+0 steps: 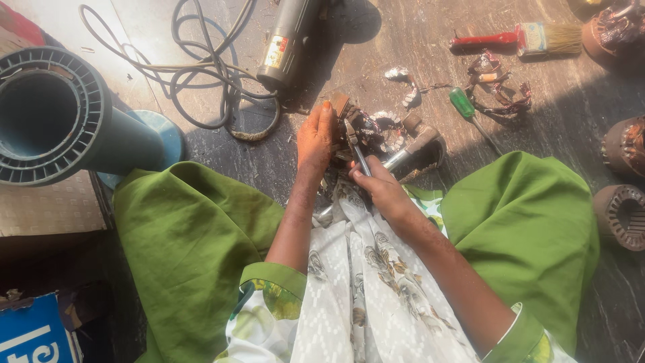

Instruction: The person uses pliers to pull and remove copper windings from a motor stator core. They repeatedly grip and extract wire loops, rotating the stator as needed to access different sections.

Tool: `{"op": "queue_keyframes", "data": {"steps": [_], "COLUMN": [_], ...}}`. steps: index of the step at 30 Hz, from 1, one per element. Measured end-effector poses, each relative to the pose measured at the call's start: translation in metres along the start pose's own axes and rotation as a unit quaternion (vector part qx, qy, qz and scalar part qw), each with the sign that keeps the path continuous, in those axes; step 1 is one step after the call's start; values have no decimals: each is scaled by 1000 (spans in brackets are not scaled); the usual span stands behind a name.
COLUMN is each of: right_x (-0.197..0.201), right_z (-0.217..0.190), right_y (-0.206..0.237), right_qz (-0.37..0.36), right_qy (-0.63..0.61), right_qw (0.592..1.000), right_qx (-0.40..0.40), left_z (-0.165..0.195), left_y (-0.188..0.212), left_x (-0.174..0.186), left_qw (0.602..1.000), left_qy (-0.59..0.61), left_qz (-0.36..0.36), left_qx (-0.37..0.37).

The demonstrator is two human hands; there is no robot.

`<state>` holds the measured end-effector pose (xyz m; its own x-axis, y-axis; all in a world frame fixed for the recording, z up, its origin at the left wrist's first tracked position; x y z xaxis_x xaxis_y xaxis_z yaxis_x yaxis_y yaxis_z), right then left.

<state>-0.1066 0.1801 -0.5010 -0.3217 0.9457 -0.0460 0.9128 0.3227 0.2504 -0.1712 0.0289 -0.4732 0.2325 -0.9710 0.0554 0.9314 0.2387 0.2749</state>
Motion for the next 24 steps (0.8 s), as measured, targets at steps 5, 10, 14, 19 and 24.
{"op": "queue_keyframes", "data": {"steps": [5,10,14,19,24], "right_x": [-2,-4,0,-2,-7], "right_z": [2,1,1,3,9], "right_y": [-2,-5,-4,-2,3], "right_qz": [6,18,40,74,76], "right_qy": [70,209,199,125,-67], "right_qw": [997,976,978,989,995], "right_qx": [23,64,41,7,0], "left_z": [1,5,6,2,-3], "left_y": [2,8,11,9,6], "left_x": [-1,-2,-3,-5,-4], "left_qw": [1000,999,996,999,999], "left_qy": [0,-28,-71,-32,16], "left_qz": [3,23,47,30,7], "left_qx": [0,-9,-31,5,38]}}
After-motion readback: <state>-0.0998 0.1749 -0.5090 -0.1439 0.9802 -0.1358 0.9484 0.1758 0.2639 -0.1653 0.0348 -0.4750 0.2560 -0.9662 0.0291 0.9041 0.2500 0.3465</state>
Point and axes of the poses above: each hand's wrist, its own y-axis away from the middle knuckle, its own x-axis out of the back of the hand, z = x × y, the point moved 1 cm from there along -y, towards the middle knuckle, and after that the axes turned 11 degrees about x, right-handed, at the moved point
